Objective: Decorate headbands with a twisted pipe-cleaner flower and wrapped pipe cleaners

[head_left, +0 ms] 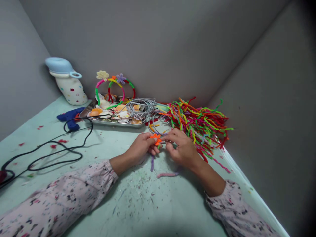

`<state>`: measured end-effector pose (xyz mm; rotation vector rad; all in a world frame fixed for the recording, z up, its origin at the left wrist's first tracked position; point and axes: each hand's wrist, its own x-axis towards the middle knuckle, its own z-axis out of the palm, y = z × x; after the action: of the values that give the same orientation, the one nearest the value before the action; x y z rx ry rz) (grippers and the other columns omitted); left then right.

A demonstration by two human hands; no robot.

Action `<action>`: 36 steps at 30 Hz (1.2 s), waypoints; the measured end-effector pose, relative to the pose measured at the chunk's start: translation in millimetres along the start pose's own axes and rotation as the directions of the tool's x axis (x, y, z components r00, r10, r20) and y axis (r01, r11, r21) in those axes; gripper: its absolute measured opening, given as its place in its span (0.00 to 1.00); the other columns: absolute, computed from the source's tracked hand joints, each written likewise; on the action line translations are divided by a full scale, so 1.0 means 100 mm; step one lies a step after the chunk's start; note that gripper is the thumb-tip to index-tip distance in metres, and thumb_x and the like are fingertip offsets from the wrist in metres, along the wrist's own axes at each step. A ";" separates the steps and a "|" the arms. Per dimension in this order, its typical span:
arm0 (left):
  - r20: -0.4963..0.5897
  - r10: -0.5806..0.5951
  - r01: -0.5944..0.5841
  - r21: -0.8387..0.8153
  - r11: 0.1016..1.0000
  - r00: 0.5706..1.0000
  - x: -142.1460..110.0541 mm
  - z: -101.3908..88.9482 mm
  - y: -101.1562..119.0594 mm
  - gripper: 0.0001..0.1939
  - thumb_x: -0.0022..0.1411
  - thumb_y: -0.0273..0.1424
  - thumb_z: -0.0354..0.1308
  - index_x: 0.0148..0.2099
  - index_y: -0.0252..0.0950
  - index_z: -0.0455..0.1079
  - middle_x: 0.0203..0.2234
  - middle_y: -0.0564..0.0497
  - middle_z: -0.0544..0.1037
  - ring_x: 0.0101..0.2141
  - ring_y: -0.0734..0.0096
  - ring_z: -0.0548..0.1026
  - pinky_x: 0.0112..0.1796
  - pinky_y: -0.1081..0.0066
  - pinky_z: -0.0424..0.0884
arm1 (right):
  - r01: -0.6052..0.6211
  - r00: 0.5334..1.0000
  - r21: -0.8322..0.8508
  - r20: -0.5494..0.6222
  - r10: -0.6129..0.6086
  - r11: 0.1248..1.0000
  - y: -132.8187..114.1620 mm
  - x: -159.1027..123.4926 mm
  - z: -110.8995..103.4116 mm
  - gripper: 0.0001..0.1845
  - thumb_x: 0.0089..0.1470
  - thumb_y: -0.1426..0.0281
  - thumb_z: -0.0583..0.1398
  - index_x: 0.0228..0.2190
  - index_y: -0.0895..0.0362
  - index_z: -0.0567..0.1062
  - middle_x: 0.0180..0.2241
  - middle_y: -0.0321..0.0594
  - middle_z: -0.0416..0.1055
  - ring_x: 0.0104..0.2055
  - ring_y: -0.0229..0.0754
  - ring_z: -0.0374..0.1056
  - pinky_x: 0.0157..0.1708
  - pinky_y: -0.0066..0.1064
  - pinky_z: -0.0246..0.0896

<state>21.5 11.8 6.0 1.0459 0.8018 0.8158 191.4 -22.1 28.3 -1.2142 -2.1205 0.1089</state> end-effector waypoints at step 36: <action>0.037 0.023 -0.026 0.066 0.997 0.999 -0.01 0.01 0.01 0.10 0.46 0.19 0.57 0.35 0.30 0.66 0.20 0.49 0.76 0.20 0.76 0.71 0.23 0.77 0.66 | 0.162 0.974 -0.286 0.197 -0.108 0.944 0.00 -0.01 0.03 0.05 0.54 0.72 0.57 0.31 0.57 0.74 0.32 0.43 0.70 0.36 0.44 0.64 0.39 0.37 0.57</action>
<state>21.8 11.0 7.4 1.1287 0.7908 0.7933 190.1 -21.8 25.7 -1.2633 -2.4389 -0.1803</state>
